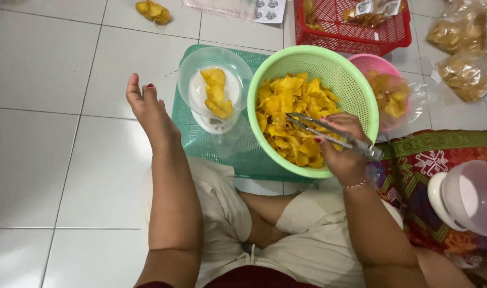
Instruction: Using tongs to fill small plastic bags with chips from a large bowl.
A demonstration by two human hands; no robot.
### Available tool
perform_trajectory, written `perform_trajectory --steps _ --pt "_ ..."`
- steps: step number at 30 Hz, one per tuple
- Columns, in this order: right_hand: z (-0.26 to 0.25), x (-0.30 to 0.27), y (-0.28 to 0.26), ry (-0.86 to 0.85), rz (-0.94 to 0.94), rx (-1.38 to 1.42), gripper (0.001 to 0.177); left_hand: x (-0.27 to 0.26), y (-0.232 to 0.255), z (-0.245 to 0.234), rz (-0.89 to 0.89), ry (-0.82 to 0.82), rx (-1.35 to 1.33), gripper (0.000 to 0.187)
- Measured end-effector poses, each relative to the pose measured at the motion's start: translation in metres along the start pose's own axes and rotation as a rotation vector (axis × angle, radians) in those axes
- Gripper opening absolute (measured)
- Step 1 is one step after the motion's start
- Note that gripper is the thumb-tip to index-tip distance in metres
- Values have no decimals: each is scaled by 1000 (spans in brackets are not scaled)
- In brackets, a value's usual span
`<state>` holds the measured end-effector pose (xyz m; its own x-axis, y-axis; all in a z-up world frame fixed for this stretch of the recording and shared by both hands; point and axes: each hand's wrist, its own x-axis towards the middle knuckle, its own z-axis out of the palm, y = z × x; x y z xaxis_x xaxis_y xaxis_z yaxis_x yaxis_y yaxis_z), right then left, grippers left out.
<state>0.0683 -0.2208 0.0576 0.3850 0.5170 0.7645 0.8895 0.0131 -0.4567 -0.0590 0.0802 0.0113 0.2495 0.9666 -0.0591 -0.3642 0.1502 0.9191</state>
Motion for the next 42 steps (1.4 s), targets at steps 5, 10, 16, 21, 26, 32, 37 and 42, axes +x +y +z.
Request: perform_trajectory --steps 5,10,16,21,26,32,37,42 --pt "-3 5 3 49 178 -47 23 1 -3 3 0 -40 -33 40" --pt "12 19 0 79 221 -158 26 -1 -2 1 -8 -52 -23 38" --pt "1 13 18 111 270 -153 22 2 -5 -3 -34 -63 -81 39" --pt "-13 21 7 201 243 -178 23 -3 -2 2 -34 -53 -76 39" --pt "19 37 7 -79 178 -114 29 -9 -23 -6 36 -64 23 38" --pt "27 44 15 -263 227 -91 30 -95 -25 -29 157 -194 114 49" --pt "21 28 23 -251 320 -32 31 -164 -47 -31 -220 -438 -50 93" --pt "17 30 11 -161 300 12 24 -152 -64 -26 -217 -560 130 34"
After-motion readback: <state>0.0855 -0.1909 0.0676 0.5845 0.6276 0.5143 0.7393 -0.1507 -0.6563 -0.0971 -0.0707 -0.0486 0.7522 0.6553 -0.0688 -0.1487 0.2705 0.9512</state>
